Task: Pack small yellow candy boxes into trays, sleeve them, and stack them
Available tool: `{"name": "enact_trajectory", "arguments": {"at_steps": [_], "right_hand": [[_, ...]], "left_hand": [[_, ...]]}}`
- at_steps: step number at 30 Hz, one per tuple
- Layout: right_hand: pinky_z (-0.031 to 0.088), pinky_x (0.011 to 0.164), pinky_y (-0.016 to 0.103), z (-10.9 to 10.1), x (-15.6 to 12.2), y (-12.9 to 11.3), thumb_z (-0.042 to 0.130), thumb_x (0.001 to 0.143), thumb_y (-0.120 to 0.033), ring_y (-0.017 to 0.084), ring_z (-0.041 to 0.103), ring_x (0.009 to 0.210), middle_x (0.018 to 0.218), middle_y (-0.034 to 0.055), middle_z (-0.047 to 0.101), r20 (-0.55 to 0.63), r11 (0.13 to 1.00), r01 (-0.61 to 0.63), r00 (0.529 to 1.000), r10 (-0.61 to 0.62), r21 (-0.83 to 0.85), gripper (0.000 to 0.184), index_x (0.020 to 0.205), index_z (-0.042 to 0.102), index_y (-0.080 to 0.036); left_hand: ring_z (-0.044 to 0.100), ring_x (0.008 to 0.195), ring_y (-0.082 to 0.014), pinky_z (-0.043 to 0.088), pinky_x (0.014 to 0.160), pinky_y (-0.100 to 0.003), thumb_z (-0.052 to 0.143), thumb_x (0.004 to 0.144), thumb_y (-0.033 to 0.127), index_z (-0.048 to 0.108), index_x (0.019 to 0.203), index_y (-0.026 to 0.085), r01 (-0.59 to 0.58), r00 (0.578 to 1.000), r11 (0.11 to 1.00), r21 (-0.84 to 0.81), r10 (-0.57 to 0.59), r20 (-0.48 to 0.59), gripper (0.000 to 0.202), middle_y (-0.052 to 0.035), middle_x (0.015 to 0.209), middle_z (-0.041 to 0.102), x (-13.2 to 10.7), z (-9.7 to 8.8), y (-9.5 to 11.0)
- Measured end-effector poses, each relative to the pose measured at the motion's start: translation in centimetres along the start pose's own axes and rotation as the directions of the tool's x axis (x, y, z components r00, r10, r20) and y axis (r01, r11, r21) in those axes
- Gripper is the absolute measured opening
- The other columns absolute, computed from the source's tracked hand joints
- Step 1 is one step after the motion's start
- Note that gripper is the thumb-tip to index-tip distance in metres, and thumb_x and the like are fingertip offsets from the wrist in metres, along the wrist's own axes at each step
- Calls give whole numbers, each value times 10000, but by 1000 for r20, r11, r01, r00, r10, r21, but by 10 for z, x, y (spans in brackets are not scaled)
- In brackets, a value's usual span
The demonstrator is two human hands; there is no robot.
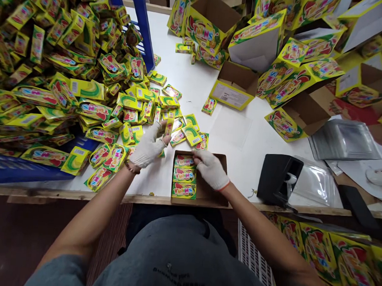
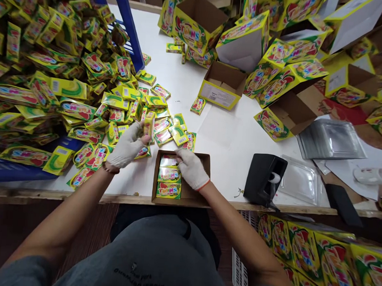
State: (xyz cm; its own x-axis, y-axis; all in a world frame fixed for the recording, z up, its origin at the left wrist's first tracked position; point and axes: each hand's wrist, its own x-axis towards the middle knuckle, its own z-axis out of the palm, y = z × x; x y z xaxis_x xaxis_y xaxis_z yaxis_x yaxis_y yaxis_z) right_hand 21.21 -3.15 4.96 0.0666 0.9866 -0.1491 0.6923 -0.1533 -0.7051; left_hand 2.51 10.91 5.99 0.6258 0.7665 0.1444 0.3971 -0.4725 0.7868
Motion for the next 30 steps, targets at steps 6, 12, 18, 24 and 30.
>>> {"name": "enact_trajectory", "arguments": {"at_steps": [6, 12, 18, 24, 30], "right_hand": [[510, 899, 364, -52, -10, -10, 506, 890, -311, 220, 627, 1018, 1130, 60, 687, 67, 951, 45, 995, -69, 304, 371, 1225, 596, -181], [506, 780, 312, -54, -28, -6, 614, 774, -127, 232, 683, 906, 1043, 90, 736, 568, 932, -15, 790, 233, -362, 362, 1126, 672, -190], [528, 813, 358, -11, -29, -13, 676, 762, -108, 296, 699, 1022, 1146, 175, 709, 583, 776, 52, 693, 425, -628, 371, 1128, 694, -161], [523, 855, 520, 3, -38, -17, 503, 891, -99, 368, 642, 1145, 1273, 283, 602, 401, 691, -87, 760, 512, -718, 385, 1260, 614, -111], [549, 808, 379, -11, -15, -16, 655, 797, -145, 320, 694, 1039, 1117, 207, 711, 493, 769, -132, 697, 520, -625, 294, 1083, 721, -119]], "left_hand": [[635, 790, -184, 509, 728, -300, 455, 946, 406, 679, 952, 192, 44, 973, 980, -195, 2, 230, 310, -23, 850, 697, -48, 21, 63], [615, 879, -225, 484, 804, -358, 463, 942, 298, 661, 948, 171, -4, 1000, 973, 231, 10, -25, 235, -75, 905, 672, -14, 23, 33], [410, 1336, -365, 322, 1083, -523, 573, 849, 213, 544, 1344, 166, -374, 896, 776, 507, 163, 412, 498, -159, 1450, 482, 64, 55, 23], [485, 1222, -346, 308, 1036, -515, 534, 860, 175, 629, 1202, 170, -490, 815, 642, 589, 98, 571, 355, -149, 1205, 631, 95, 70, 14], [558, 1090, -307, 432, 933, -400, 642, 759, 243, 599, 1208, 121, -248, 930, 772, 586, 21, 366, 468, -167, 1170, 600, 81, 37, 12]]}}
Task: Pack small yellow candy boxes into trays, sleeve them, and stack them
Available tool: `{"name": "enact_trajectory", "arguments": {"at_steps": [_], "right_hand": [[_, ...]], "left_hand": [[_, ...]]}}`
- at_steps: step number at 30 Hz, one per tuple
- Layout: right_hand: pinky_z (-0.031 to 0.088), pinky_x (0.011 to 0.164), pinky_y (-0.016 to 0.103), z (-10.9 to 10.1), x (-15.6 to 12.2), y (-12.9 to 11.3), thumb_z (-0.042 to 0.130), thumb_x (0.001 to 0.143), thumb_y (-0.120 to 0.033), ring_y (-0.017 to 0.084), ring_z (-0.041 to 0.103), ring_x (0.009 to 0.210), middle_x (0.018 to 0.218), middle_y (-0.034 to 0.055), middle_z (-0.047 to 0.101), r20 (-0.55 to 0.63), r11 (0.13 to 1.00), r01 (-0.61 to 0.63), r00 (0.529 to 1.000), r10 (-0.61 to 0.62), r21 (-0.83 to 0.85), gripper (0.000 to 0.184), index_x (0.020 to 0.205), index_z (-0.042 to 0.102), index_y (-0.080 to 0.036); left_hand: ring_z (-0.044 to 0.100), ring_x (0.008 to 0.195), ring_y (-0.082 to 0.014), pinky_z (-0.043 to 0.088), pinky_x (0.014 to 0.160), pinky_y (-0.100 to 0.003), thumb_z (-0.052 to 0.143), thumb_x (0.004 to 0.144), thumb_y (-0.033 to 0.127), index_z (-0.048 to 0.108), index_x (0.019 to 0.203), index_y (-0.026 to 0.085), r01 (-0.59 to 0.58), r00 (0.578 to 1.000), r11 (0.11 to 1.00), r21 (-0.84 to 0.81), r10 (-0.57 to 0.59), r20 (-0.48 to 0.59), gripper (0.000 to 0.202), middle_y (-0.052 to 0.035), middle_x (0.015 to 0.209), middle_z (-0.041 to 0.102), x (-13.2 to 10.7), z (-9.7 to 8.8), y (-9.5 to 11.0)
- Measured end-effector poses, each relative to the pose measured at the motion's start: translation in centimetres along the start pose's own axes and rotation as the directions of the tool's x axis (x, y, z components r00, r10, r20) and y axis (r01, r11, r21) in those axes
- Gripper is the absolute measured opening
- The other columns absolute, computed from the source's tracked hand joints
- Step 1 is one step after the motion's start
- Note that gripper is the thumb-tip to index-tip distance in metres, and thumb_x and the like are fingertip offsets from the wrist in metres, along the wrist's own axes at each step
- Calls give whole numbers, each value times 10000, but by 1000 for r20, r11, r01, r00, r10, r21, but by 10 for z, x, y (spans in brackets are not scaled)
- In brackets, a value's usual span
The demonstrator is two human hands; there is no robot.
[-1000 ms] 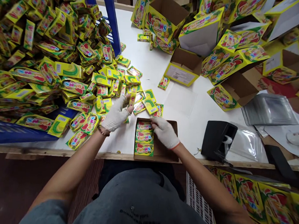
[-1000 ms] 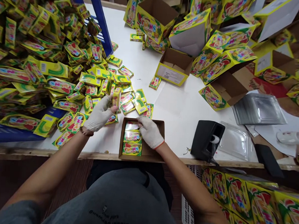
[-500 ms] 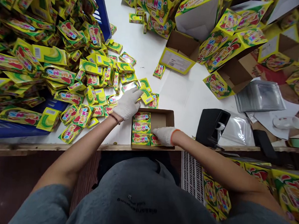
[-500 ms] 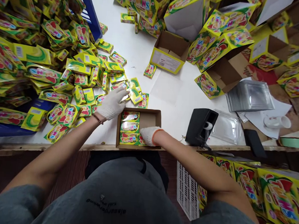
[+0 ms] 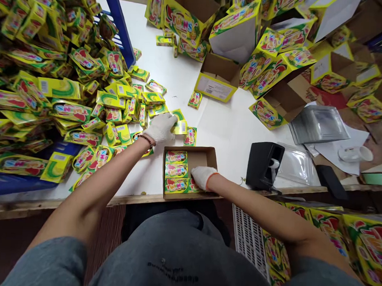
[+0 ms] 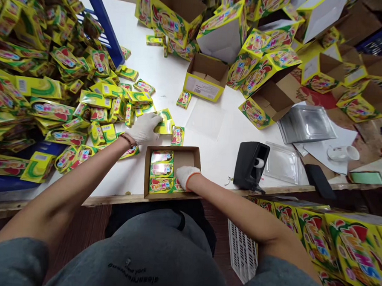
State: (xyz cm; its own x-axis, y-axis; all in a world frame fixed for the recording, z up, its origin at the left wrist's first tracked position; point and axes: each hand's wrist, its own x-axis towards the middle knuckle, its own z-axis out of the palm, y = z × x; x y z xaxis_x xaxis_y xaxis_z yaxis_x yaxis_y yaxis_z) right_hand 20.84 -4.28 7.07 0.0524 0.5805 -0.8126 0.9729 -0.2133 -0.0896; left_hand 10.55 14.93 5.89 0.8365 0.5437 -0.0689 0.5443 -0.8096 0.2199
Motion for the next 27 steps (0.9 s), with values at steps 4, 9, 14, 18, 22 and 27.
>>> {"name": "enact_trajectory", "arguments": {"at_steps": [4, 9, 14, 18, 22, 27], "right_hand": [[524, 797, 322, -34, -16, 30, 448, 941, -278, 241, 684, 952, 1056, 149, 725, -213, 977, 76, 976, -33, 197, 350, 1172, 665, -129], [510, 862, 314, -55, -38, 56, 492, 879, -242, 186, 613, 997, 1154, 76, 662, -706, 554, 665, 684, -184, 500, 471, 1342, 487, -163], [517, 788, 323, -55, -36, 62, 542, 805, -184, 174, 591, 849, 958, 50, 661, -648, 598, 578, 752, -125, 556, 332, 1130, 592, -132], [532, 735, 305, -48, -27, 60, 555, 742, -105, 158, 597, 802, 991, 37, 663, -529, 636, 467, 842, -107, 614, 496, 1232, 563, -177], [528, 662, 289, -42, -31, 51, 529, 830, -178, 154, 601, 765, 966, 45, 651, -570, 599, 478, 821, -44, 642, 417, 1246, 489, -174], [463, 790, 362, -36, -54, 38, 515, 860, -133, 245, 598, 956, 1124, 144, 639, -649, 956, 285, 714, -262, -72, 299, 1149, 593, -138]], "left_hand": [[527, 1181, -290, 434, 1025, -403, 671, 762, 319, 557, 1267, 124, -50, 980, 932, -360, -24, -199, 553, -154, 1252, 574, -44, -20, 18], [627, 993, -233, 519, 871, -372, 518, 897, 545, 526, 1294, 142, -102, 994, 386, -917, 14, -104, 566, -111, 1087, 658, -78, -18, 71], [629, 917, -251, 508, 854, -411, 441, 948, 490, 645, 916, 141, -13, 999, 655, -755, 44, 21, 405, -101, 919, 670, -94, -10, 82], [626, 1022, -263, 498, 920, -439, 577, 887, 383, 616, 1050, 148, 5, 988, 795, -606, -99, -122, 288, -129, 1059, 668, -103, -10, 74], [678, 875, -190, 540, 780, -328, 596, 880, 306, 519, 1241, 169, 114, 987, 583, -804, -161, 22, 394, -85, 1052, 701, -98, -9, 78], [649, 934, -219, 501, 845, -333, 563, 871, 179, 646, 1014, 196, 55, 998, 856, -514, -28, 59, 167, -49, 978, 708, -90, -5, 98]]}}
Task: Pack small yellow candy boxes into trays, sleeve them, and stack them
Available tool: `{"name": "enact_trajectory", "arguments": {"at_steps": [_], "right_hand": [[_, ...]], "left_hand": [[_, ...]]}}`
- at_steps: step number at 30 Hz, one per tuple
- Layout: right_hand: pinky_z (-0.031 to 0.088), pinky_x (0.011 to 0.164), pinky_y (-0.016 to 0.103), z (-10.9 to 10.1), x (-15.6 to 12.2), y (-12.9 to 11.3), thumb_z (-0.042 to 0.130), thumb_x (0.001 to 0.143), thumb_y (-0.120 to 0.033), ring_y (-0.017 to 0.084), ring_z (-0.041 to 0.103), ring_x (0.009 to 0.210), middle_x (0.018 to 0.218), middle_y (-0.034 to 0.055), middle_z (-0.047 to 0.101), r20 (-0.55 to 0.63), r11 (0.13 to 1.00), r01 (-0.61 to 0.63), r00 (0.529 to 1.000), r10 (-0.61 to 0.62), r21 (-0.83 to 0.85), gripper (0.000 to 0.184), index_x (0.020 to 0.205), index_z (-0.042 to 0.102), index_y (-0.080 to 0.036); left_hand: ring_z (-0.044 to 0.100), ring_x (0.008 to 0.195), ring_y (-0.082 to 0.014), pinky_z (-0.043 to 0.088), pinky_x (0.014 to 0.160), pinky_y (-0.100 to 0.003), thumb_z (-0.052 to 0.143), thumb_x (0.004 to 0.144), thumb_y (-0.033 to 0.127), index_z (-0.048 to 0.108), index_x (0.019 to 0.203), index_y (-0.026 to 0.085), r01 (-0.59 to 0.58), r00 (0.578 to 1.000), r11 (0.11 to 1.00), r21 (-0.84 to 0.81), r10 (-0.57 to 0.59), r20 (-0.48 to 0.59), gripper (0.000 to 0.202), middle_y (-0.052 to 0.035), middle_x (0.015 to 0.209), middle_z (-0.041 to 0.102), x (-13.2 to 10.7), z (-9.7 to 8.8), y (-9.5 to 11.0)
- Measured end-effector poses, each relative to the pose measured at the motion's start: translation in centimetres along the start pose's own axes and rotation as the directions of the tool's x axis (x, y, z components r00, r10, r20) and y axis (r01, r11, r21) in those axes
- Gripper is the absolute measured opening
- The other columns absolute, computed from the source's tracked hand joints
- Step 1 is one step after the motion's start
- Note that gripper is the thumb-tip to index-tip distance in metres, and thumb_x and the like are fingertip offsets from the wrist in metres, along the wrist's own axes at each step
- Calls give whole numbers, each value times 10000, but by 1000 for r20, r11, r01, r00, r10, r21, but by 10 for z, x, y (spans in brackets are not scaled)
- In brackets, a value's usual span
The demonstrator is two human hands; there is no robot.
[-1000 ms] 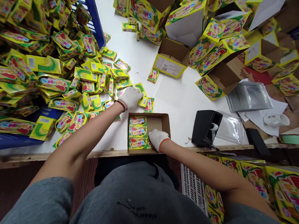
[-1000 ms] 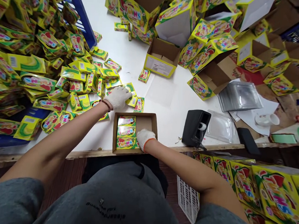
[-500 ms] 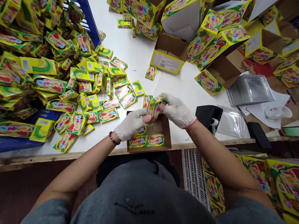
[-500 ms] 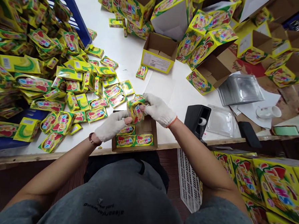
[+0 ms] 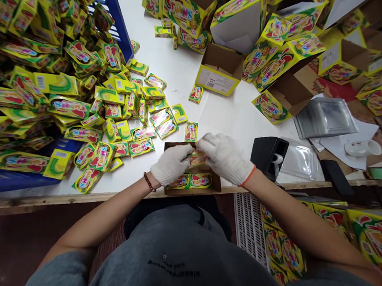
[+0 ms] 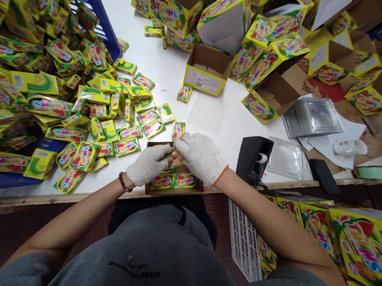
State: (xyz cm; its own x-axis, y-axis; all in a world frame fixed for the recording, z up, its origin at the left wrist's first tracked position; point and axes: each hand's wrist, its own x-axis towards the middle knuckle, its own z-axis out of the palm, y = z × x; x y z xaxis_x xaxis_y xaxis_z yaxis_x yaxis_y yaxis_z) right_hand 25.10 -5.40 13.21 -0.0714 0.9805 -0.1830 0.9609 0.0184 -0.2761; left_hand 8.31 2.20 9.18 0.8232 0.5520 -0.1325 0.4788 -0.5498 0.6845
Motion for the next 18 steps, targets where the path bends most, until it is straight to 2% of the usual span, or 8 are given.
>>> {"name": "enact_trajectory", "arguments": {"at_steps": [1, 3, 5, 8, 10, 13, 16, 18], "right_hand": [[454, 784, 366, 1, -1, -2, 492, 887, -139, 253, 608, 950, 1107, 147, 649, 102, 994, 35, 995, -24, -105, 278, 1139, 609, -138], [451, 753, 353, 6, 1, -2, 460, 931, -166, 254, 634, 923, 1075, 141, 668, 303, 979, 58, 953, 4, -196, 284, 1165, 620, -148], [460, 742, 340, 14, 8, 1, 464, 945, -190, 257, 655, 947, 1109, 138, 673, 437, 977, 51, 898, 46, -208, 303, 1203, 621, -169], [481, 788, 342, 24, 22, 6, 497, 921, -164, 275, 661, 1035, 1171, 146, 672, 542, 974, 77, 839, 51, -211, 297, 1169, 661, -176], [494, 824, 360, 29, 31, 7, 506, 902, -137, 298, 657, 1076, 1193, 176, 669, 564, 967, 91, 823, 60, -236, 307, 1159, 675, -147], [514, 839, 384, 38, 37, 6, 573, 867, -173, 330, 652, 1105, 1241, 212, 649, 589, 962, 86, 803, 87, -259, 380, 1237, 638, -112], [524, 819, 355, 49, 35, 6, 605, 851, -226, 299, 664, 1095, 1269, 165, 645, 651, 977, 119, 759, 25, -175, 481, 1331, 578, -189], [528, 794, 355, 53, 30, 8, 568, 874, -243, 289, 675, 1069, 1249, 143, 652, 659, 976, 165, 752, -31, -143, 459, 1333, 575, -234]], "left_hand": [[648, 915, -220, 499, 835, -327, 575, 869, 183, 647, 983, 192, -10, 999, 999, 42, 9, 38, 135, -49, 946, 704, 0, 3, 2], [642, 873, -222, 496, 802, -321, 590, 878, 218, 640, 944, 187, -17, 997, 995, 99, 9, 78, 89, -51, 898, 691, 0, 7, 4], [630, 879, -227, 489, 800, -328, 575, 897, 247, 631, 970, 179, -19, 1000, 987, 162, 15, 26, 114, -64, 913, 681, 1, 3, 1], [609, 977, -238, 472, 863, -346, 509, 929, 246, 618, 1056, 164, 4, 990, 966, 257, 33, -140, 186, -95, 1008, 662, 15, -14, -10], [597, 1026, -249, 465, 889, -358, 485, 931, 238, 617, 1089, 160, 53, 981, 949, 310, 8, -191, 220, -111, 1054, 648, 35, -26, -17], [593, 1065, -264, 467, 902, -359, 508, 899, 221, 613, 1141, 142, 78, 996, 912, 403, -49, -80, 275, -139, 1125, 630, 76, -30, -23], [603, 1078, -272, 471, 895, -346, 527, 855, 179, 597, 1202, 128, 10, 995, 880, 474, -58, 86, 357, -163, 1191, 608, 114, -19, -26], [610, 1073, -289, 472, 887, -354, 564, 816, 175, 581, 1249, 132, -54, 985, 867, 495, -34, 168, 435, -173, 1226, 595, 131, -11, -31]]}}
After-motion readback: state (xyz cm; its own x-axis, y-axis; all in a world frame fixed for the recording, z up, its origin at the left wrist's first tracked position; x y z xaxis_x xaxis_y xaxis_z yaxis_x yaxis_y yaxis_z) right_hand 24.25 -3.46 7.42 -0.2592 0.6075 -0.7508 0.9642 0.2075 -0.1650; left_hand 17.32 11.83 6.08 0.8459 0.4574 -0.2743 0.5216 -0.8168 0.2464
